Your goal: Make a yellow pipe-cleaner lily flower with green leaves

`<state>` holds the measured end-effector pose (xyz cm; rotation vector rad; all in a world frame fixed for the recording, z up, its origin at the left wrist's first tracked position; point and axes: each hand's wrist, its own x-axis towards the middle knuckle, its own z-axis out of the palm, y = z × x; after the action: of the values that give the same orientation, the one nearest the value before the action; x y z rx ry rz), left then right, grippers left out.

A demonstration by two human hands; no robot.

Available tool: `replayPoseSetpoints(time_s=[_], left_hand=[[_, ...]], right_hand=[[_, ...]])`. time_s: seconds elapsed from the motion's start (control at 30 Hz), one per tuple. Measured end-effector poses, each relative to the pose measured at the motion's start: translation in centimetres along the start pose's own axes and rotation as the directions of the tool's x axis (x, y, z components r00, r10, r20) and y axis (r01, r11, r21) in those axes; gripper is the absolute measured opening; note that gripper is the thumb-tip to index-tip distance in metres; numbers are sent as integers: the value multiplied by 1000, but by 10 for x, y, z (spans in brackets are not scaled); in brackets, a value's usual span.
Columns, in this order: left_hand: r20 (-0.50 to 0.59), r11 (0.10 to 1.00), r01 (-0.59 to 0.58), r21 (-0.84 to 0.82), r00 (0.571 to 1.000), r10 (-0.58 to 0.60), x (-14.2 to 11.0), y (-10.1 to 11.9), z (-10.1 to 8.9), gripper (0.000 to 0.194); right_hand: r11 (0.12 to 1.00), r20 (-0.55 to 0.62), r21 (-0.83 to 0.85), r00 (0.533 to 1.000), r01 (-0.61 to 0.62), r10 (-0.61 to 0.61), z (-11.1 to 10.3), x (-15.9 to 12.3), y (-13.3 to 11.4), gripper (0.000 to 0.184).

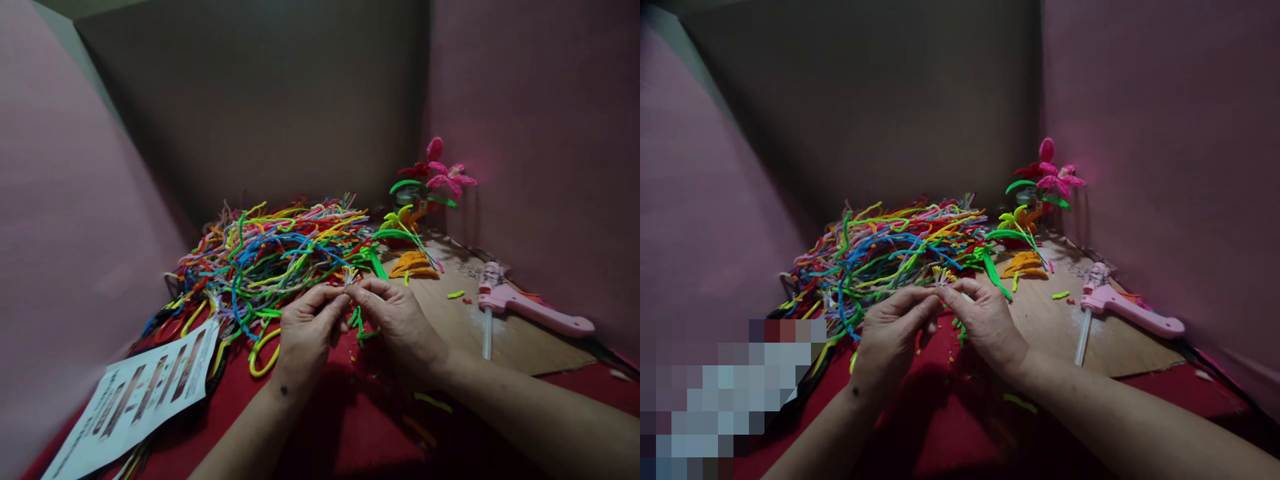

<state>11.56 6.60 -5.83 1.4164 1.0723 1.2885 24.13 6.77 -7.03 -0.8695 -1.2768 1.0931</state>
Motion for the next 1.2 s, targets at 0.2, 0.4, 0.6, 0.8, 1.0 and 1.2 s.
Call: replayPoseSetpoints(time_s=[0.2,0.4,0.6,0.8,1.0,1.2], left_hand=[[8,995,-79,65,997,78,-2,1,0,16],[50,991,52,-123,998,-46,-2,3,-2,19],[159,916,197,-350,976,-149,-1,6,-1,18],[355,840,357,-409,910,-214,2,3,-8,16],[437,859,360,-364,880,-183,2,3,-13,20],[451,880,335,-336,878,-162,3,2,-12,21]], right_hand=[[998,-6,66,1000,-16,17,1,0,-2,21],[986,42,168,999,-10,3,2,-3,-7,19],[985,80,170,996,35,-49,-4,-4,-2,11],[992,183,124,982,31,-53,-13,-3,-4,8],[987,254,157,964,37,-76,-18,0,-6,7],[971,207,239,978,-23,-28,-15,-2,-3,4]])
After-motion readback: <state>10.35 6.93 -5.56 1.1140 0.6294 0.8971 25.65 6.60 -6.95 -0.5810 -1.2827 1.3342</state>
